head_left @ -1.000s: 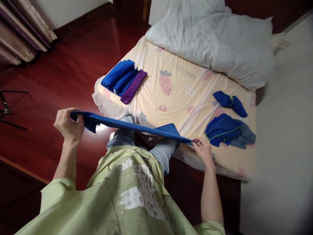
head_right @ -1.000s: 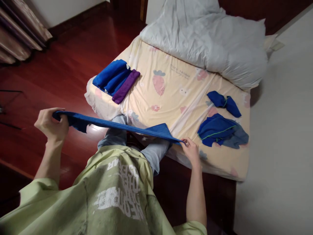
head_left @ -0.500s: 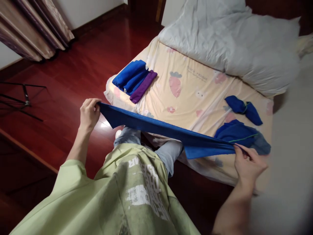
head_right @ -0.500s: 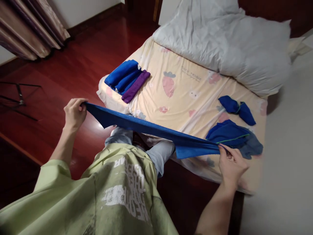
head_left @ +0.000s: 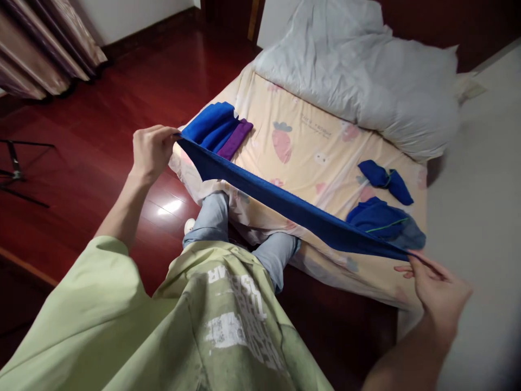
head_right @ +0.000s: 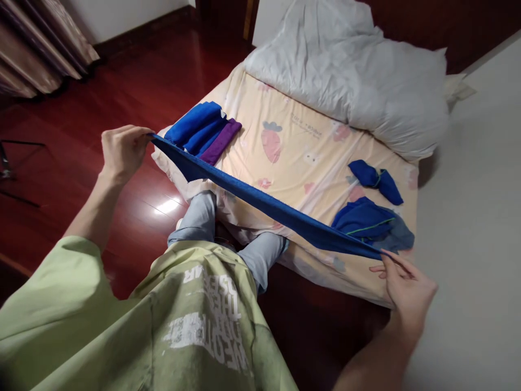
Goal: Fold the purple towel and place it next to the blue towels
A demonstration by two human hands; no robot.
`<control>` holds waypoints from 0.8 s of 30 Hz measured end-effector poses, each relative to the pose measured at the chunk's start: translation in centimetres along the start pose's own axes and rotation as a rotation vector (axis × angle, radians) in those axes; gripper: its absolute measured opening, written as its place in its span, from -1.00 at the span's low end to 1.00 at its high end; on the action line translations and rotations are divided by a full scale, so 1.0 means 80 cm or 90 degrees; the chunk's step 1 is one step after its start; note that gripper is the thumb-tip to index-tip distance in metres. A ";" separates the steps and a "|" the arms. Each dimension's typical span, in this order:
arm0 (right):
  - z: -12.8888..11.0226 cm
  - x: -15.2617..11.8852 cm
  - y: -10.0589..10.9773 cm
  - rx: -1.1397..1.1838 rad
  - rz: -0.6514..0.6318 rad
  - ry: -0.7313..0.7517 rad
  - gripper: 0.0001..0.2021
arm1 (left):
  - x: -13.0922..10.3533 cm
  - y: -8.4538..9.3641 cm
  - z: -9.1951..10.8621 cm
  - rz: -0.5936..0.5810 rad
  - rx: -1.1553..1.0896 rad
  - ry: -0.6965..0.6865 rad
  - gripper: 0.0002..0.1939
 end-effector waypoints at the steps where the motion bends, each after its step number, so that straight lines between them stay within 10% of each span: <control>1: -0.002 -0.006 0.004 -0.002 -0.001 -0.002 -0.77 | 0.000 0.000 0.001 0.003 -0.036 0.006 -0.66; 11: 0.027 0.000 0.049 0.101 0.098 -0.023 -0.80 | 0.027 -0.014 0.001 -0.254 -0.259 0.021 -0.49; 19: 0.070 0.035 0.034 0.117 0.088 -0.098 -0.63 | 0.056 -0.055 0.022 -0.449 -0.281 -0.016 -0.44; 24: 0.076 0.098 0.013 0.162 0.127 -0.099 -0.59 | 0.111 -0.107 0.054 -0.396 -0.266 -0.006 -0.67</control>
Point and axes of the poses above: each hand's wrist, its own x-axis towards the middle knuckle, its own y-axis out of the back of the hand, z = x × y, the point moved 6 cm from there along x, towards the middle knuckle, and after that the axes turned 2 degrees about z, right-handed, at the moved point
